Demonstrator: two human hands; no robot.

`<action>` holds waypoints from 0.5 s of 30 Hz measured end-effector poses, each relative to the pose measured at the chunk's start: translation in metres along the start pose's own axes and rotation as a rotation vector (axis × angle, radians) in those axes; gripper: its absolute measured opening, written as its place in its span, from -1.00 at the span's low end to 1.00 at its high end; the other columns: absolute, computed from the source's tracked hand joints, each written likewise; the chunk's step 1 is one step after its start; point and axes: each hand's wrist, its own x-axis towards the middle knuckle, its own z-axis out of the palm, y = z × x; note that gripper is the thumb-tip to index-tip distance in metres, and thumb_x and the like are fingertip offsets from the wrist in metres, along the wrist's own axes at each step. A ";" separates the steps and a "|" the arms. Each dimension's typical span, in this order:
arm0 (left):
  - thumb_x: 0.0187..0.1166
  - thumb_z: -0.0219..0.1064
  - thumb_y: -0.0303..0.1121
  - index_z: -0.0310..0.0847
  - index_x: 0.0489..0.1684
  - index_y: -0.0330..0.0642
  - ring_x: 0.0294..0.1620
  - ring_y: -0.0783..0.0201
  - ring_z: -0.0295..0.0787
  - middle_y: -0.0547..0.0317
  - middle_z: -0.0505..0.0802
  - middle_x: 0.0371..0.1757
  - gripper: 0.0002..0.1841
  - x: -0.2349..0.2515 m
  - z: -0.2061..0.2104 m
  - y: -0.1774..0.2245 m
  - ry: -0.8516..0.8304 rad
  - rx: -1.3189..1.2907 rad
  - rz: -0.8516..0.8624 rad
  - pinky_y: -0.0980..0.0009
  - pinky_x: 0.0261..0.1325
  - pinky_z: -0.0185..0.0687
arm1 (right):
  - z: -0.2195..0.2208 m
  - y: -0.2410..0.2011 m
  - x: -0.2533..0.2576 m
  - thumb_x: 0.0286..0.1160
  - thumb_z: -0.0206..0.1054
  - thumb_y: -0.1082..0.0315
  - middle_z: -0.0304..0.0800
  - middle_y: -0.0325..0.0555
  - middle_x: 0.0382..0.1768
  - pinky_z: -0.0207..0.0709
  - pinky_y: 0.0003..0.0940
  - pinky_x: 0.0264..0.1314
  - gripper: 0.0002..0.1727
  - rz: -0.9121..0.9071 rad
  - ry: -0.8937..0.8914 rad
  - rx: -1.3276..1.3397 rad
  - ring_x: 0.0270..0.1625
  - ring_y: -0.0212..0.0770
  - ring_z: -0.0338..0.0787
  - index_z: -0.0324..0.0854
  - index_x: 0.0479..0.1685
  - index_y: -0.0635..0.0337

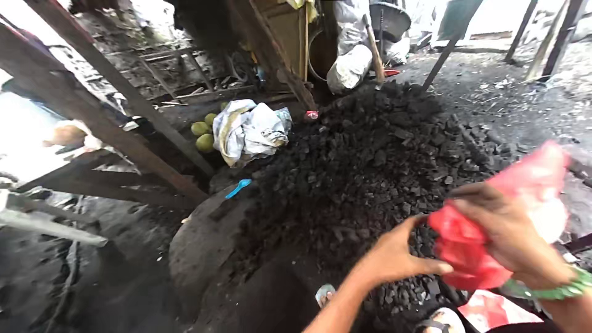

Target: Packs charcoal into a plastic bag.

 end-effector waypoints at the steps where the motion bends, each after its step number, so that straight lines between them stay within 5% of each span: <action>1: 0.36 0.61 -0.34 0.40 0.62 -0.28 0.35 0.13 0.74 -0.11 0.76 0.36 -0.25 0.007 0.011 -0.003 0.067 -0.017 0.018 0.13 0.45 0.65 | 0.016 0.001 0.004 0.55 0.28 0.53 0.84 -0.25 -0.26 0.76 -0.42 -0.30 -0.75 0.010 -0.070 0.021 -0.34 -0.39 0.80 0.62 0.14 0.13; 4: 0.49 0.45 -0.45 0.63 0.28 -0.34 0.04 0.16 0.83 -0.08 0.86 0.01 -0.61 0.013 0.010 -0.017 0.330 -0.014 -0.046 0.14 0.19 0.73 | 0.037 0.009 0.013 0.57 0.26 0.58 0.83 -0.27 -0.29 0.71 -0.55 -0.30 -0.79 0.020 -0.070 0.097 -0.35 -0.44 0.78 0.66 0.04 0.14; 7: 0.55 0.44 -0.43 0.51 0.38 -0.32 -0.06 0.18 0.82 -0.06 0.85 -0.04 -0.56 0.004 -0.011 -0.029 0.375 -0.014 -0.109 0.17 0.10 0.73 | 0.037 0.021 0.016 0.61 0.25 0.57 0.81 -0.29 -0.34 0.70 -0.58 -0.39 -0.82 0.032 0.072 0.185 -0.43 -0.48 0.77 0.65 0.02 0.13; 10: 0.53 0.41 -0.53 0.52 0.26 -0.35 -0.15 0.29 0.81 -0.01 0.82 -0.11 -0.65 -0.006 -0.019 -0.035 0.375 -0.218 -0.117 0.32 0.01 0.77 | 0.033 0.030 0.014 0.64 0.25 0.41 0.80 -0.31 -0.06 0.75 -0.51 -0.10 -0.70 0.018 0.029 0.108 -0.15 -0.45 0.81 0.53 0.30 0.04; 13: 0.60 0.30 -0.61 0.59 0.07 -0.39 -0.28 0.34 0.83 0.05 0.85 -0.23 -0.83 -0.009 -0.017 -0.028 0.358 -0.563 -0.120 0.42 -0.11 0.81 | 0.029 0.035 0.012 0.32 0.50 0.10 0.77 -0.26 0.19 0.75 -0.31 0.14 -0.20 0.073 -0.196 -0.125 0.12 -0.36 0.80 0.29 0.62 0.03; 15: 0.59 0.28 -0.64 0.60 0.01 -0.37 -0.32 0.32 0.84 0.04 0.85 -0.28 -0.86 -0.011 -0.016 -0.027 0.359 -0.679 -0.110 0.42 -0.15 0.82 | 0.032 0.036 0.007 0.06 0.63 0.09 0.85 -0.25 0.05 0.79 -0.28 0.10 -0.10 0.221 -0.327 -0.156 0.03 -0.35 0.86 0.37 0.57 0.02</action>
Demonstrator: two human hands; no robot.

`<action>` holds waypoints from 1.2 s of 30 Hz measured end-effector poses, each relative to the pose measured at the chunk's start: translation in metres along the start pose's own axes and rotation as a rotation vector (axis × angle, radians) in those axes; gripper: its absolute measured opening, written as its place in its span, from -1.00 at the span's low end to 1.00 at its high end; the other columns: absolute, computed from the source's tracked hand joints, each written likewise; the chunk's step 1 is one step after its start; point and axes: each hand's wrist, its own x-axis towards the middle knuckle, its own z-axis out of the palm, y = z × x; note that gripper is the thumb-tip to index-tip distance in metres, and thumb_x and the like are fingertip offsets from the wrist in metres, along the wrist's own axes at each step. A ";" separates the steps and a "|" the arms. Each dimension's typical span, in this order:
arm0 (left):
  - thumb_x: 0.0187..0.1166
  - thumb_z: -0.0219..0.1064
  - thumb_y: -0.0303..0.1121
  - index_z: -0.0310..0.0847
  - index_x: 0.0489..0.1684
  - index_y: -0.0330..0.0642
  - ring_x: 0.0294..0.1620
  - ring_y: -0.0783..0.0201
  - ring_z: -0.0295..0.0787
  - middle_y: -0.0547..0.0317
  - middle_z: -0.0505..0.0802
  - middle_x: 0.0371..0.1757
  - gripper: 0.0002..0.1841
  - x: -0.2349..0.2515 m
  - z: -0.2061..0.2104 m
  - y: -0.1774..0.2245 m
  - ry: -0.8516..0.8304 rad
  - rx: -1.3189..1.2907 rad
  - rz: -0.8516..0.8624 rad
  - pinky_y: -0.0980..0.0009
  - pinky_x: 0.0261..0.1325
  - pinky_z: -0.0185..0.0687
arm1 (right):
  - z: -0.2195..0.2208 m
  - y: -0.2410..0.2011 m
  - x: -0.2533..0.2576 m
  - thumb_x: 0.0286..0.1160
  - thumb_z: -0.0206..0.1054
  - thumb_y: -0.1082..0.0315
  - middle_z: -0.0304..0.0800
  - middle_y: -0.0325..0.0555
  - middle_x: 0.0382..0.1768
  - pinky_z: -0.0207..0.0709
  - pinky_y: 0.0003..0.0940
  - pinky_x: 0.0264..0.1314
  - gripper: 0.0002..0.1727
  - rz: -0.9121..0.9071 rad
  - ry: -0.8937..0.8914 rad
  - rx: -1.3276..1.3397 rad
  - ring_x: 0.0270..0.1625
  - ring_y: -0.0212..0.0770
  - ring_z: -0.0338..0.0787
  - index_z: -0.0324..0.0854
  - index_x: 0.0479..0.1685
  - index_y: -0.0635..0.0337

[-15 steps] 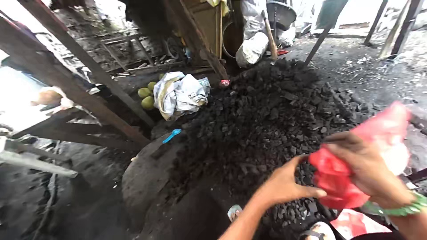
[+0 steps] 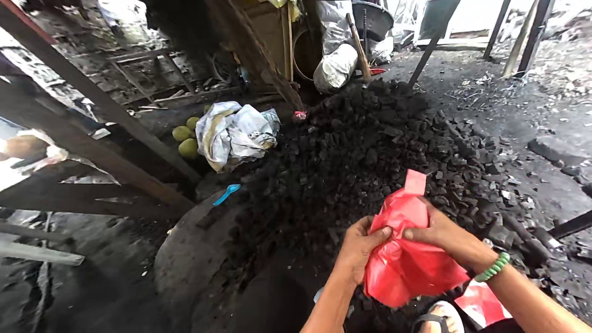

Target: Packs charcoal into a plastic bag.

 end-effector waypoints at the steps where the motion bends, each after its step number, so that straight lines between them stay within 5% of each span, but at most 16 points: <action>1: 0.55 0.31 -0.66 0.60 -0.03 -0.36 -0.34 0.32 0.83 0.04 0.85 -0.30 -0.86 0.000 -0.001 0.000 0.013 0.001 0.009 0.42 -0.18 0.82 | 0.002 0.001 -0.001 0.06 0.65 0.18 0.89 -0.24 -0.07 0.81 -0.32 0.07 -0.26 0.031 -0.049 0.033 -0.04 -0.35 0.89 0.53 0.39 0.05; 4: 0.43 0.43 -0.67 0.59 -0.02 -0.35 -0.31 0.28 0.83 0.01 0.84 -0.27 -0.76 0.000 -0.017 0.004 0.043 0.122 0.011 0.37 -0.17 0.81 | -0.001 -0.003 -0.003 0.25 0.55 0.46 0.94 -0.21 -0.25 0.79 -0.42 -0.05 -0.73 -0.006 -0.061 0.070 -0.18 -0.38 0.89 0.80 -0.03 0.18; 8: 0.41 0.36 -0.57 0.45 0.31 -0.33 -0.17 0.38 0.82 0.16 0.83 -0.13 -0.55 -0.012 -0.044 0.018 -0.233 0.305 -0.139 0.41 -0.01 0.78 | -0.015 -0.018 -0.008 0.35 0.50 0.56 0.90 -0.21 -0.34 0.75 -0.45 -0.11 -0.85 0.050 -0.166 -0.102 -0.27 -0.41 0.85 0.77 -0.13 0.25; 11: 0.68 0.15 -0.39 0.58 0.15 -0.22 -0.26 0.51 0.79 0.37 0.83 -0.25 -0.78 -0.016 -0.055 0.016 -0.395 0.311 -0.194 0.51 -0.10 0.74 | -0.012 -0.042 -0.014 0.41 0.43 0.59 0.85 -0.25 -0.37 0.71 -0.54 -0.09 -0.89 0.150 -0.373 -0.188 -0.29 -0.50 0.81 0.72 -0.15 0.31; 14: 0.76 0.09 -0.42 0.58 0.11 -0.20 -0.25 0.44 0.83 0.31 0.85 -0.24 -0.82 -0.018 -0.056 0.009 -0.402 0.269 -0.295 0.45 -0.12 0.79 | -0.010 -0.042 -0.008 0.45 0.46 0.50 0.87 -0.25 -0.30 0.69 -0.52 -0.03 -0.86 0.153 -0.458 -0.308 -0.23 -0.50 0.81 0.77 -0.07 0.25; 17: 0.70 0.18 -0.55 0.62 -0.05 -0.22 -0.33 0.42 0.83 0.26 0.87 -0.31 -0.89 -0.021 -0.047 0.001 -0.267 0.160 -0.306 0.47 -0.19 0.78 | -0.003 -0.030 -0.001 0.36 0.57 0.44 0.85 -0.09 -0.21 0.63 -0.15 0.06 -0.83 -0.051 -0.194 -0.577 -0.10 -0.23 0.80 0.82 -0.10 0.20; 20: 0.72 0.20 -0.53 0.62 -0.07 -0.30 -0.44 0.37 0.81 0.15 0.84 -0.40 -0.92 -0.021 -0.034 -0.003 -0.026 -0.026 -0.190 0.47 -0.31 0.77 | 0.006 -0.017 0.007 0.31 0.55 0.46 0.63 0.29 0.30 0.50 0.44 0.28 -0.51 -0.200 0.135 -0.687 0.33 0.35 0.63 0.70 0.31 0.24; 22: 0.72 0.21 -0.52 0.61 -0.05 -0.32 -0.46 0.33 0.82 0.09 0.85 -0.41 -0.92 -0.017 -0.026 -0.004 0.077 -0.152 -0.105 0.43 -0.34 0.79 | 0.018 -0.024 0.004 0.51 0.50 0.25 0.66 0.20 0.21 0.61 0.26 0.11 -0.63 -0.146 0.169 -0.571 0.14 0.18 0.73 0.68 0.19 0.25; 24: 0.66 0.26 -0.56 0.60 -0.07 -0.33 -0.48 0.32 0.81 0.07 0.84 -0.42 -0.94 -0.015 -0.018 -0.006 0.102 -0.214 -0.028 0.42 -0.37 0.79 | 0.033 -0.032 -0.003 0.60 0.41 0.07 0.78 0.01 -0.12 0.72 -0.12 -0.24 -0.59 0.008 -0.005 -0.322 -0.26 -0.12 0.80 0.63 0.13 0.24; 26: 0.52 0.36 -0.62 0.64 -0.13 -0.35 -0.46 0.31 0.81 0.06 0.85 -0.42 -0.92 -0.014 -0.009 -0.006 0.095 -0.195 0.019 0.40 -0.33 0.79 | 0.047 -0.032 -0.008 0.39 0.51 0.08 0.78 -0.04 -0.11 0.77 -0.22 -0.20 -0.50 0.102 -0.144 -0.104 -0.23 -0.19 0.83 0.59 0.18 0.22; 29: 0.56 0.38 -0.54 0.68 -0.25 -0.36 -0.55 0.36 0.75 0.10 0.80 -0.52 -0.96 -0.010 -0.004 -0.006 0.121 -0.117 0.031 0.46 -0.39 0.75 | 0.051 -0.024 -0.014 0.24 0.57 0.40 0.90 -0.12 -0.12 0.81 -0.36 -0.01 -0.60 0.032 -0.125 0.075 -0.10 -0.29 0.89 0.72 0.13 0.22; 33: 0.72 0.26 -0.40 0.68 -0.26 -0.30 -0.58 0.41 0.69 0.16 0.77 -0.54 -0.82 -0.001 -0.023 -0.005 0.209 -0.086 0.018 0.51 -0.46 0.68 | 0.016 -0.016 -0.022 0.23 0.52 0.44 0.92 -0.22 -0.24 0.81 -0.39 -0.09 -0.69 -0.099 0.051 -0.055 -0.19 -0.37 0.89 0.76 0.01 0.18; 36: 0.71 0.28 -0.43 0.61 -0.50 -0.21 -0.71 0.53 0.45 0.27 0.66 -0.63 -0.74 0.007 -0.043 -0.002 0.296 -0.004 0.047 0.66 -0.63 0.37 | -0.039 -0.004 -0.037 0.15 0.54 0.42 0.89 -0.18 -0.32 0.79 -0.30 -0.22 -0.66 -0.054 0.261 -0.202 -0.30 -0.32 0.87 0.73 -0.02 0.20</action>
